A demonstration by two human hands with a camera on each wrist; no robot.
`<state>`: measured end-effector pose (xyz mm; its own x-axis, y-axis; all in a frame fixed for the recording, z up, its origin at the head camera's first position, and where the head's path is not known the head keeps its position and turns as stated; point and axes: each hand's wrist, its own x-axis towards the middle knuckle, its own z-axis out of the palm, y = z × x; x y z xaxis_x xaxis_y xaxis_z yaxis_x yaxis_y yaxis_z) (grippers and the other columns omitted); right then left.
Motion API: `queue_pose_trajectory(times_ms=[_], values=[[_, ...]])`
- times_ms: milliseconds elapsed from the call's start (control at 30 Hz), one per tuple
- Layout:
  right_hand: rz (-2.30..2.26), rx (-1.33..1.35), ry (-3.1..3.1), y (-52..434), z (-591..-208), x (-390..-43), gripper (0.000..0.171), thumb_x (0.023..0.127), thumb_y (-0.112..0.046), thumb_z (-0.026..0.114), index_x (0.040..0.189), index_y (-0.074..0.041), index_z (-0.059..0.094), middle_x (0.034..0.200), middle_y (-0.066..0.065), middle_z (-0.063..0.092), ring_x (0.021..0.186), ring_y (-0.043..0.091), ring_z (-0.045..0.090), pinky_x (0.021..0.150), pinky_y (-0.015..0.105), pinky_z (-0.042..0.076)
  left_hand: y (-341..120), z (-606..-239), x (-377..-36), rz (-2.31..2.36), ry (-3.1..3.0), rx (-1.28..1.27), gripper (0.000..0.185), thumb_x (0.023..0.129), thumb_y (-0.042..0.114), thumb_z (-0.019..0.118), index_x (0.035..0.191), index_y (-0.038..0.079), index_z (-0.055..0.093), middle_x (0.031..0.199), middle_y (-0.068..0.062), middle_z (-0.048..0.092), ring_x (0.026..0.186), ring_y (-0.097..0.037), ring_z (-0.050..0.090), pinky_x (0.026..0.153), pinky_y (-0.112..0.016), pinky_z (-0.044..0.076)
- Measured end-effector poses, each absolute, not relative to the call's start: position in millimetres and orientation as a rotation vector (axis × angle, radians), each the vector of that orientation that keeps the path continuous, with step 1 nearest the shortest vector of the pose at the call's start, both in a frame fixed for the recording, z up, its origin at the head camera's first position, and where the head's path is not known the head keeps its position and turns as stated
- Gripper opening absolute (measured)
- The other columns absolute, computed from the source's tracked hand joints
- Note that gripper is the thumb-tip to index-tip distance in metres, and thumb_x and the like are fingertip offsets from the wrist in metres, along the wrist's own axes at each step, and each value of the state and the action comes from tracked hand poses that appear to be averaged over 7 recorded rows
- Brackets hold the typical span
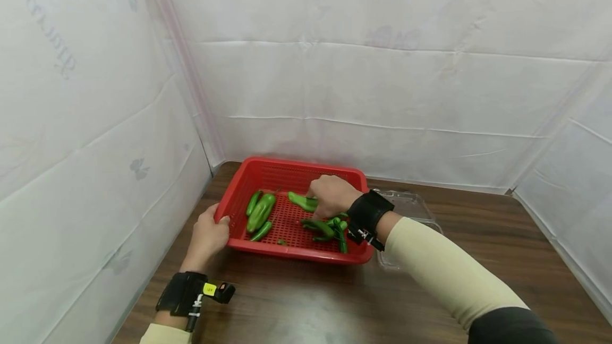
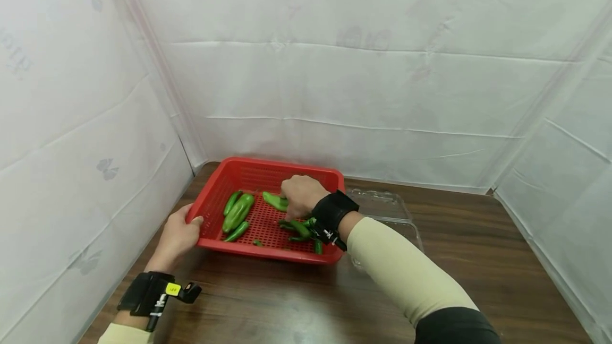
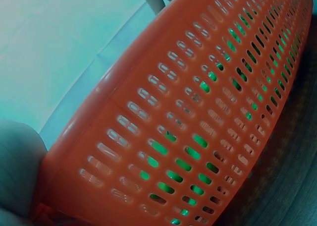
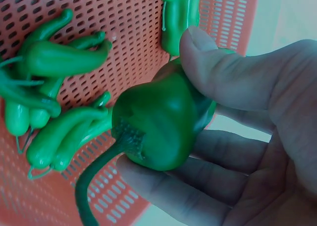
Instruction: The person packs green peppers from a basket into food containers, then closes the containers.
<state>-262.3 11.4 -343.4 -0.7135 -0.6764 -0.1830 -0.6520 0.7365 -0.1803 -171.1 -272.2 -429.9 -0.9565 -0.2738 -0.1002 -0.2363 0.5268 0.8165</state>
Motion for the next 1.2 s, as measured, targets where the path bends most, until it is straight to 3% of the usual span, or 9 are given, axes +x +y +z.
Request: queue_pose_trajectory(times_ms=[133,367,600,700,767,900,1033,1100,1200], values=[[-0.14,-1.076,2.704,20.0,-337.5,-261.6,0.043,0.086,-0.025,0.087,0.123,-0.007,0.077,0.109,0.01,0.079,0.069,0.011,0.052,0.068,0.028,0.04,-273.9,-429.9,-171.7,-1.447,-2.708,0.461,0.054,0.109,0.013,0.041,0.159,-0.005,0.032,0.146,-0.036,0.052,0.13,-0.047,0.057,0.103,-0.061,0.051],[-0.144,-1.063,2.731,42.0,-329.3,-259.8,0.047,0.085,-0.024,0.087,0.128,-0.008,0.075,0.125,0.009,0.076,0.1,0.023,0.072,0.087,0.036,0.059,-277.0,-429.7,-171.7,-1.457,-2.715,0.46,0.054,0.109,0.013,0.041,0.159,-0.005,0.031,0.147,-0.035,0.052,0.131,-0.047,0.056,0.104,-0.062,0.05],[-0.209,-1.03,2.721,66.5,-323.0,-257.6,0.047,0.086,-0.021,0.085,0.129,-0.006,0.074,0.127,0.012,0.076,0.104,0.024,0.073,0.091,0.039,0.06,-280.2,-430.3,-172.8,-1.441,-2.712,0.459,0.054,0.109,0.013,0.041,0.159,-0.006,0.032,0.145,-0.036,0.053,0.129,-0.045,0.058,0.102,-0.059,0.051],[-0.226,-1.025,2.722,76.6,-320.6,-256.1,0.041,0.086,-0.021,0.086,0.122,-0.006,0.077,0.105,0.007,0.079,0.082,0.015,0.066,0.079,0.033,0.056,-280.5,-431.0,-173.6,-1.455,-2.712,0.465,0.054,0.11,0.014,0.041,0.159,-0.005,0.031,0.146,-0.035,0.053,0.13,-0.044,0.058,0.103,-0.059,0.052],[-0.237,-1.033,2.716,83.0,-319.6,-255.5,0.033,0.085,-0.021,0.087,0.113,-0.005,0.079,0.086,0.002,0.071,0.071,0.012,0.053,0.071,0.029,0.048,-280.2,-431.8,-173.9,-1.454,-2.713,0.473,0.054,0.11,0.014,0.041,0.16,-0.004,0.03,0.147,-0.034,0.052,0.13,-0.045,0.057,0.103,-0.06,0.052],[-0.251,-1.047,2.729,100.7,-317.4,-252.7,0.024,0.084,-0.019,0.087,0.102,-0.005,0.079,0.078,-0.004,0.063,0.068,0.011,0.048,0.065,0.027,0.042,-277.3,-434.3,-173.4,-1.442,-2.719,0.472,0.053,0.109,0.013,0.042,0.159,-0.005,0.032,0.145,-0.034,0.054,0.128,-0.044,0.059,0.102,-0.06,0.053],[-0.275,-1.072,2.738,120.4,-315.5,-250.8,0.015,0.083,-0.015,0.087,0.086,-0.009,0.073,0.068,-0.007,0.046,0.063,0.01,0.033,0.062,0.027,0.031,-275.1,-434.6,-172.8,-1.435,-2.705,0.466,0.052,0.108,0.012,0.043,0.157,-0.006,0.035,0.143,-0.035,0.056,0.126,-0.044,0.061,0.102,-0.06,0.053],[-0.287,-1.084,2.738,129.3,-315.8,-250.5,0.014,0.083,-0.015,0.087,0.089,-0.008,0.075,0.067,-0.005,0.048,0.062,0.01,0.031,0.062,0.026,0.03,-275.7,-433.0,-172.2,-1.426,-2.692,0.472,0.052,0.108,0.011,0.043,0.156,-0.006,0.035,0.142,-0.035,0.056,0.125,-0.044,0.061,0.102,-0.06,0.052],[-0.298,-1.069,2.758,143.4,-318.5,-249.0,0.035,0.083,-0.016,0.087,0.116,-0.004,0.079,0.086,-0.003,0.073,0.061,0.007,0.037,0.063,0.026,0.036,-277.3,-430.9,-171.2,-1.427,-2.69,0.487,0.052,0.108,0.011,0.042,0.157,-0.006,0.034,0.142,-0.035,0.055,0.125,-0.044,0.06,0.102,-0.059,0.053]])
